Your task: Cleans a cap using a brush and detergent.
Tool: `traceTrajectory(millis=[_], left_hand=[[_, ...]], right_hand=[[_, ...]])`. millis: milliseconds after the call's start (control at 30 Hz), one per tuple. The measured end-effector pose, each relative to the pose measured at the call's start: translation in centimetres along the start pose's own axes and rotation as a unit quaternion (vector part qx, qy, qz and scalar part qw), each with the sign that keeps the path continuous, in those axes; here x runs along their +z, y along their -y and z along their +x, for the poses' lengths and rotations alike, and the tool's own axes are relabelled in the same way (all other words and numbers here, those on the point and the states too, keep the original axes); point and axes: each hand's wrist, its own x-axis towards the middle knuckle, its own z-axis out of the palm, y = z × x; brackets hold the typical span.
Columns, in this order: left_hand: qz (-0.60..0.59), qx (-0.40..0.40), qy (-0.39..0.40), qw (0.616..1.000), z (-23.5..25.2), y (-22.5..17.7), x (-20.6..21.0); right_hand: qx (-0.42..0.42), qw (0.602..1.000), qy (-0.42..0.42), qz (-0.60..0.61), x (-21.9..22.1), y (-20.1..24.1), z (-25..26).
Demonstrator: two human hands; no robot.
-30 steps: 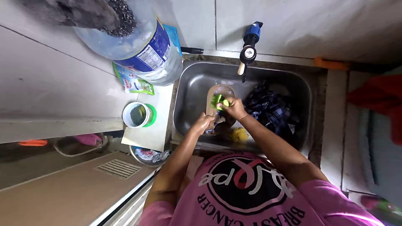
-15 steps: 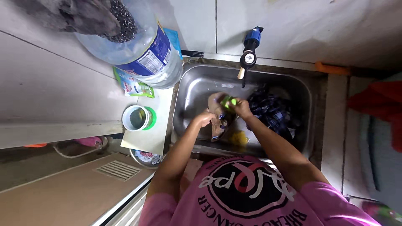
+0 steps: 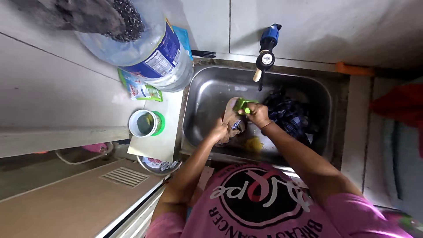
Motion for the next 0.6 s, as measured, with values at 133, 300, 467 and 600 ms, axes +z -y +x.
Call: traceTrajectory(millis=[133,300,467,600], left_hand=[[-0.05,0.062,0.013,0.997,0.5,0.4,0.6],[-0.053,0.012,0.012,0.998,-1.4,0.4,0.1],[0.003,0.009,0.011,1.0,-0.1,0.7,0.0],[-0.016,0.018,0.004,1.0,-0.9,1.0,-1.0]], right_hand=[[-0.035,0.984,-0.068,0.163,0.8,6.5,0.5],[0.027,0.999,-0.031,0.034,-0.1,0.5,1.3],[-0.031,0.987,-0.045,0.151,0.7,5.8,1.1],[-0.039,0.993,-0.035,0.102,0.5,2.7,1.5]])
